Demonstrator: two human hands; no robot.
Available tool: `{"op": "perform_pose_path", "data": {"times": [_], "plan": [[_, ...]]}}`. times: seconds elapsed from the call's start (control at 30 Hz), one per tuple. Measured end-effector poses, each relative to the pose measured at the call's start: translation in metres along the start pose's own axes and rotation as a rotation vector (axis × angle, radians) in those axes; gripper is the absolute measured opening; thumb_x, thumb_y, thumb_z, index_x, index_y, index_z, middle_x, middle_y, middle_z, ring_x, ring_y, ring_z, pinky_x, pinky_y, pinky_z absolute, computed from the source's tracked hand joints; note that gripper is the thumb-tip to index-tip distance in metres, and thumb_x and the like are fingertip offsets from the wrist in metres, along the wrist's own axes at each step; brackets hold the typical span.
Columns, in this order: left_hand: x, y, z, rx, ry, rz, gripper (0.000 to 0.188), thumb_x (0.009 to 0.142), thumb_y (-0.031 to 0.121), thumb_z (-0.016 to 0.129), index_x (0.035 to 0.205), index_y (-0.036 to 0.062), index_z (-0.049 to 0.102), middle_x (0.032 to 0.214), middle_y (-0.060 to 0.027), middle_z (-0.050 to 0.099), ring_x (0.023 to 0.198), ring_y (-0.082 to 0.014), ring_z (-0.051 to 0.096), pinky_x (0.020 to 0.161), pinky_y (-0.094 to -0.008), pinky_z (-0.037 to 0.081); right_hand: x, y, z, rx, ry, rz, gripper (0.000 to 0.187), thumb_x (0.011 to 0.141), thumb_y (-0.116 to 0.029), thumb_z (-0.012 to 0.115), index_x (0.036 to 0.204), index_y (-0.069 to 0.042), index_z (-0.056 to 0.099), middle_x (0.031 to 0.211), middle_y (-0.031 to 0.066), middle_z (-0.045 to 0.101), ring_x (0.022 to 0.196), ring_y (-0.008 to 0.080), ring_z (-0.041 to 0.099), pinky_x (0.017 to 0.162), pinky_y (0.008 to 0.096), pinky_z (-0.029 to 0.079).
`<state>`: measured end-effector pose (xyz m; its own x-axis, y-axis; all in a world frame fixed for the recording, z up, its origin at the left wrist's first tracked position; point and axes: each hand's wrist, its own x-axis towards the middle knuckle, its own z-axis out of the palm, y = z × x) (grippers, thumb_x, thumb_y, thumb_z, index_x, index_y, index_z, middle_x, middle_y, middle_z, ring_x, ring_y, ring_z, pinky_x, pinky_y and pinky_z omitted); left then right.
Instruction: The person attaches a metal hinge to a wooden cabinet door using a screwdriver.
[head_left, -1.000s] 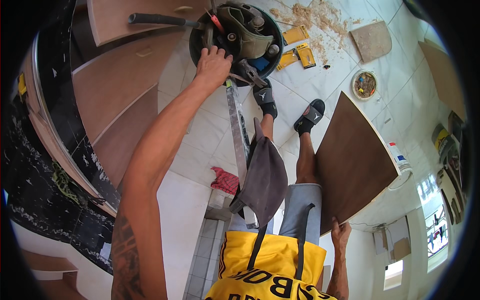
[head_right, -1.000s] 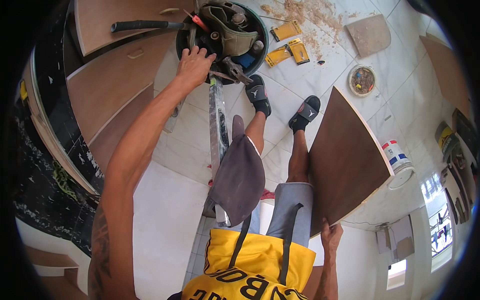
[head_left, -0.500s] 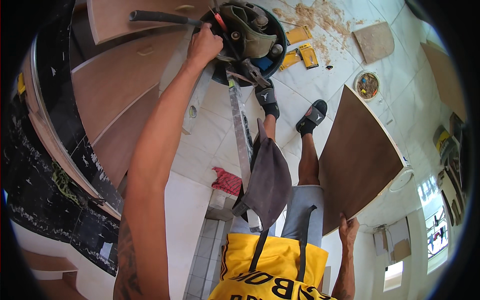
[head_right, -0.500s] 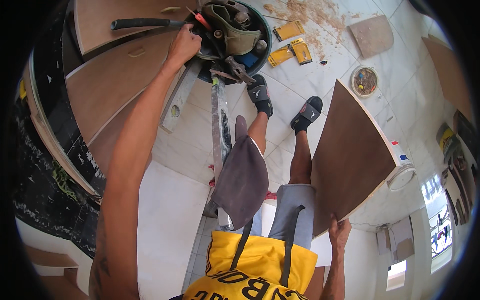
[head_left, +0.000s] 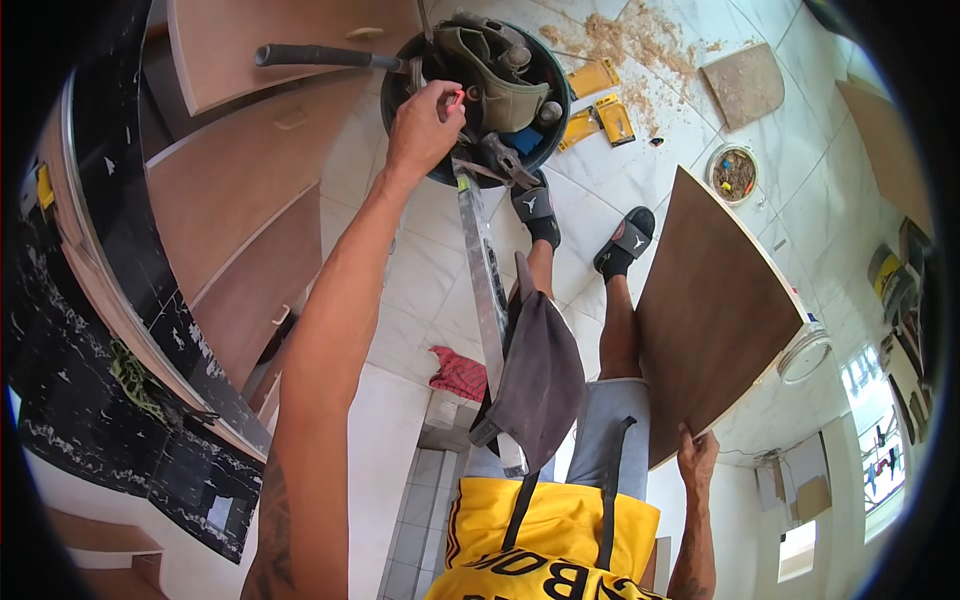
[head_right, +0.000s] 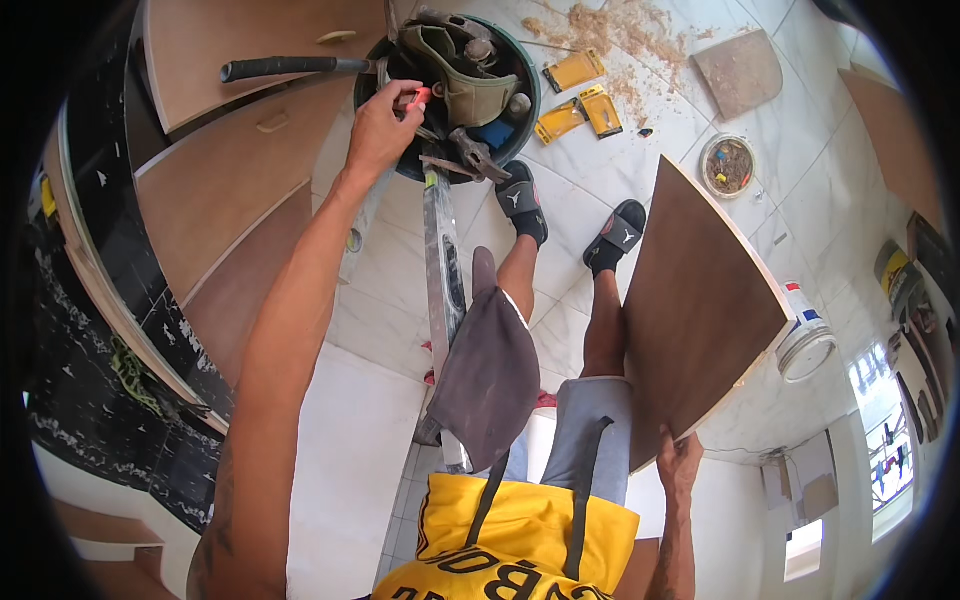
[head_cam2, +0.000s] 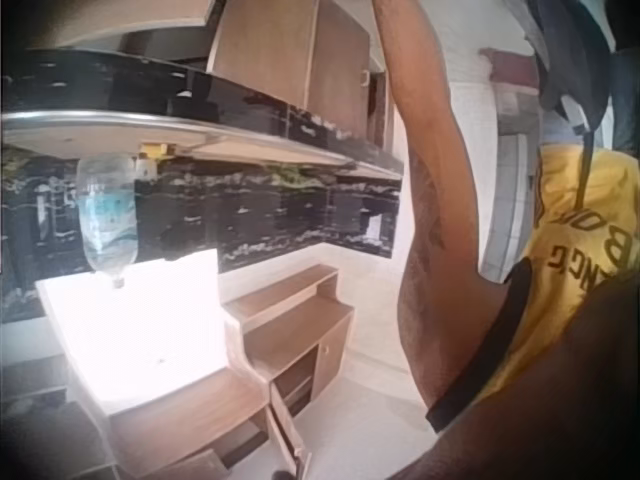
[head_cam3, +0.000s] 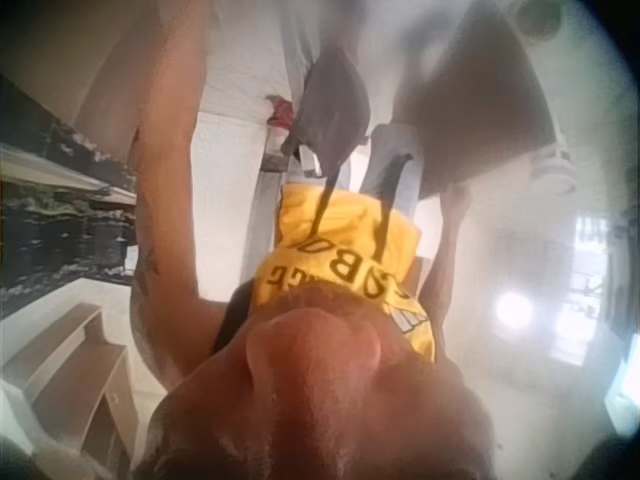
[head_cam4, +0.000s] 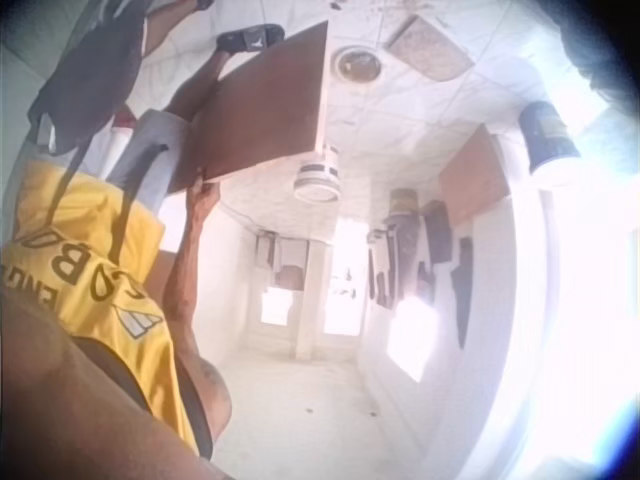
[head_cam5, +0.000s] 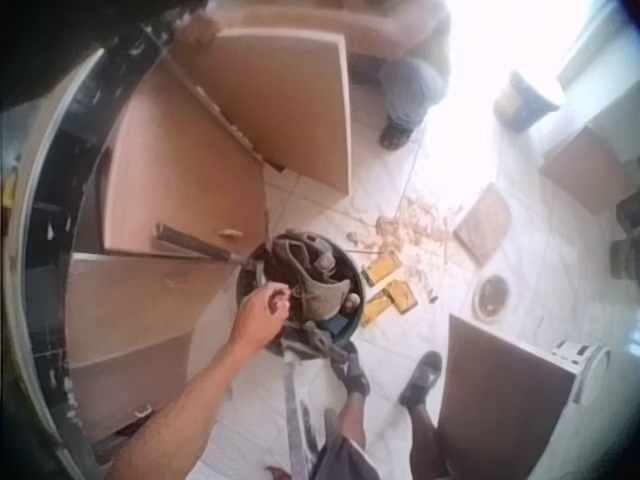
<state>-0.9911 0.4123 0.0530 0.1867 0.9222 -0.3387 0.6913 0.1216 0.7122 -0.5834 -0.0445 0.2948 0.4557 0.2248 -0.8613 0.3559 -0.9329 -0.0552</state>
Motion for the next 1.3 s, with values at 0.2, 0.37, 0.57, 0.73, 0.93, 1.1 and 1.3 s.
{"op": "perform_pose_path", "data": {"times": [0.2,0.37,0.57,0.73,0.93,1.1,1.3], "plan": [[-0.038,0.008,0.016,0.352,-0.056,0.152,0.041,0.081,0.014,0.073,0.121,0.0088,0.065,0.106,-0.0118,0.071,0.105,-0.0305,0.063,0.094,-0.0421,0.049,0.002,-0.013,0.002,-0.014,0.037,-0.029,0.029,0.094,-0.02,0.067,0.1,0.008,0.065,0.073,0.0084,0.063,0.066,0.0144,0.054,0.06,0.0313,0.043],[-0.035,0.017,0.014,0.47,-0.324,0.307,0.047,0.075,0.006,0.067,0.122,0.0093,0.065,0.118,-0.0074,0.068,0.118,-0.0282,0.058,0.105,-0.0441,0.038,0.003,-0.009,-0.001,0.008,0.032,-0.017,0.029,0.094,-0.02,0.067,0.099,0.008,0.065,0.073,0.0094,0.062,0.065,0.015,0.053,0.06,0.0329,0.043],[-0.01,-0.003,-0.013,0.746,-0.156,0.363,0.05,0.078,0.004,0.059,0.128,0.0072,0.063,0.122,-0.0131,0.066,0.119,-0.0299,0.058,0.103,-0.0437,0.041,0.004,-0.017,-0.001,0.003,0.045,-0.001,0.029,0.094,-0.02,0.068,0.099,0.008,0.064,0.072,0.0103,0.061,0.066,0.0161,0.054,0.061,0.0333,0.043],[0.048,-0.017,-0.014,0.362,-0.114,-0.198,0.046,0.088,0.015,0.06,0.133,0.0036,0.061,0.122,-0.0237,0.067,0.116,-0.0406,0.062,0.096,-0.0493,0.049,0.004,-0.019,-0.001,-0.025,0.03,0.017,0.029,0.094,-0.02,0.067,0.098,0.008,0.064,0.072,0.0111,0.062,0.065,0.0166,0.054,0.06,0.0331,0.043],[0.085,-0.033,0.014,0.384,-0.026,-0.336,0.048,0.087,0.025,0.067,0.131,0.0066,0.062,0.122,-0.0253,0.067,0.115,-0.0418,0.063,0.098,-0.0491,0.051,0.005,-0.015,0.001,-0.01,0.028,0.029,0.027,0.094,-0.018,0.067,0.104,0.007,0.064,0.076,0.013,0.065,0.067,0.0184,0.058,0.063,0.0338,0.046],[0.099,-0.023,0.015,0.535,-0.05,-0.415,0.044,0.083,0.026,0.073,0.123,0.0066,0.065,0.12,-0.0221,0.069,0.116,-0.0403,0.064,0.097,-0.0491,0.052,0.005,-0.011,0.0,0.022,-0.003,0.05,0.025,0.095,-0.015,0.065,0.11,0.005,0.064,0.084,0.0162,0.069,0.072,0.0209,0.064,0.068,0.0352,0.05],[0.113,-0.033,0.008,0.67,-0.269,-0.442,0.039,0.081,0.029,0.077,0.111,0.0043,0.071,0.098,-0.0184,0.074,0.103,-0.036,0.071,0.09,-0.0469,0.054,0.003,-0.01,0.001,0.071,-0.01,0.102,0.025,0.095,-0.014,0.064,0.111,0.005,0.064,0.087,0.0164,0.071,0.077,0.0209,0.065,0.072,0.0352,0.051]]}}
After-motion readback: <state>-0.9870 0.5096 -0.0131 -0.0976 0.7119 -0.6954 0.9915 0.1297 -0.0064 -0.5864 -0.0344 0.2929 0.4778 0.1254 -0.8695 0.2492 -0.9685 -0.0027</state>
